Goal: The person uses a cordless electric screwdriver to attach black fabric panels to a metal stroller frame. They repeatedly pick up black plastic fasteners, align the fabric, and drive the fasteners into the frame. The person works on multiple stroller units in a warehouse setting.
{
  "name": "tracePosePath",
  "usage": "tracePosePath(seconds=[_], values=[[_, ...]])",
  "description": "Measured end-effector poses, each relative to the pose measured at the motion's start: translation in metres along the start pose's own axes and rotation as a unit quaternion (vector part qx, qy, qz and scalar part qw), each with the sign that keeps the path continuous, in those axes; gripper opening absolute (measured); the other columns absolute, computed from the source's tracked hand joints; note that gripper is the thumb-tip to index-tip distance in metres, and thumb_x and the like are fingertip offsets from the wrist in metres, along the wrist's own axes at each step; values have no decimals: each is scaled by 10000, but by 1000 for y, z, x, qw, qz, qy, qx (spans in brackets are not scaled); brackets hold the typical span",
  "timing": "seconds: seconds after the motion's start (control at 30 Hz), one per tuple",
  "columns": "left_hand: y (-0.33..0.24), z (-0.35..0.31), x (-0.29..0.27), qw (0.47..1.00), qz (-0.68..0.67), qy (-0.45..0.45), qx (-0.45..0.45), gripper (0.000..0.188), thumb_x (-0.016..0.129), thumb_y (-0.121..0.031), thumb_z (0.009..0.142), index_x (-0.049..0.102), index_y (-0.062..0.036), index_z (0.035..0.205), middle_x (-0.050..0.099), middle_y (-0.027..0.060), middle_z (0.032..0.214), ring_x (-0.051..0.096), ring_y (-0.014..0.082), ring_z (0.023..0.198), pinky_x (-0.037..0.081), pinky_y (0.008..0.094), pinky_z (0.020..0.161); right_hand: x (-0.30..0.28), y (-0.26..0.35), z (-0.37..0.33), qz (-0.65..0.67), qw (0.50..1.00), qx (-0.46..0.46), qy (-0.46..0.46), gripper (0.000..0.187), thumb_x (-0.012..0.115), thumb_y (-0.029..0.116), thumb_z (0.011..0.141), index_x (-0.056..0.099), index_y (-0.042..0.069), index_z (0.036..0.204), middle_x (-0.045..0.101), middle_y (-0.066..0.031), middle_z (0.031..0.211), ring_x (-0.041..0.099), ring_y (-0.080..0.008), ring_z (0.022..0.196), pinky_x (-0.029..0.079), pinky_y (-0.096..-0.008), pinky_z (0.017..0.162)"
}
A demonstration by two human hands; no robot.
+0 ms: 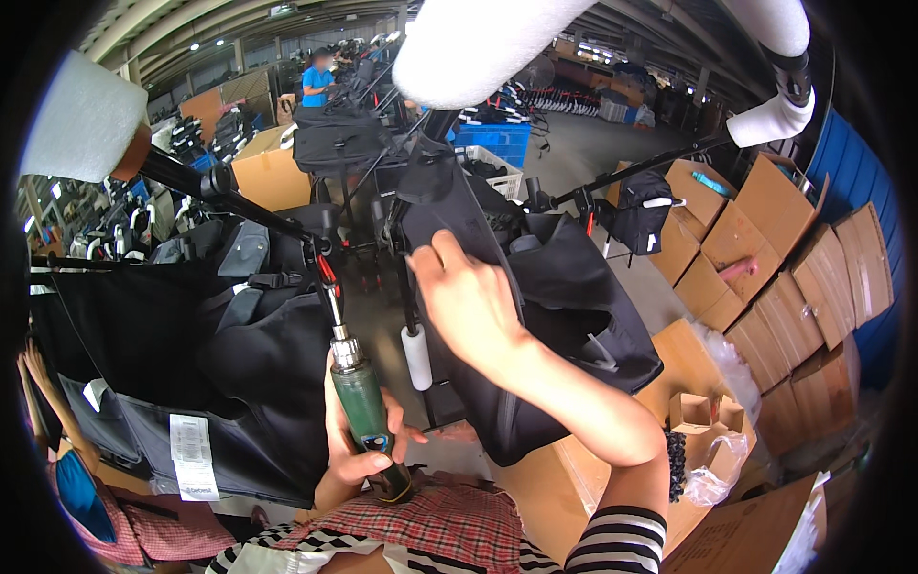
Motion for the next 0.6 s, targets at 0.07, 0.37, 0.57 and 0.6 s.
tracePosePath(seconds=[0.07, 0.37, 0.57, 0.6], values=[[0, 3, 0, 1000, 9, -13, -2, 1291, 753, 55, 725, -164, -248, 1582, 572, 148, 900, 650, 201, 630, 595, 506, 860, 12, -21, 2, -86, 996, -30, -8, 75, 603, 38, 917, 597, -16, 968, 590, -104, 795, 685, -258, 600, 551, -348, 497], [2, 23, 8, 994, 76, -75, 31, 1245, 783, -28, 758, -128, -216, 1586, 560, 128, 865, 645, 191, 614, 618, 467, 804, 14, -67, 57, 164, 984, -11, -74, 108, 636, 55, 869, 574, -24, 906, 651, -235, 746, 662, -445, 722, 540, -504, 631], [5, 31, 5, 982, 123, -121, 77, 1233, 793, -52, 759, -109, -189, 1589, 563, 126, 879, 647, 198, 614, 626, 463, 759, 19, -80, 74, 365, 928, -73, -24, 95, 602, 25, 878, 596, -33, 953, 644, -241, 817, 652, -447, 802, 500, -484, 684], [4, 32, 4, 979, 137, -126, 87, 1220, 790, -66, 772, -110, -187, 1588, 559, 125, 884, 648, 202, 620, 626, 470, 759, 16, -78, 77, 398, 913, -89, -11, 100, 593, 18, 879, 597, -35, 964, 641, -241, 842, 650, -440, 823, 496, -474, 699]])
Point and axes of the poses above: each hand's wrist, its own z-axis towards the middle knuckle, its own x-axis out of the palm, y = z × x, the point moved 7 cm from there along z, towards the middle knuckle
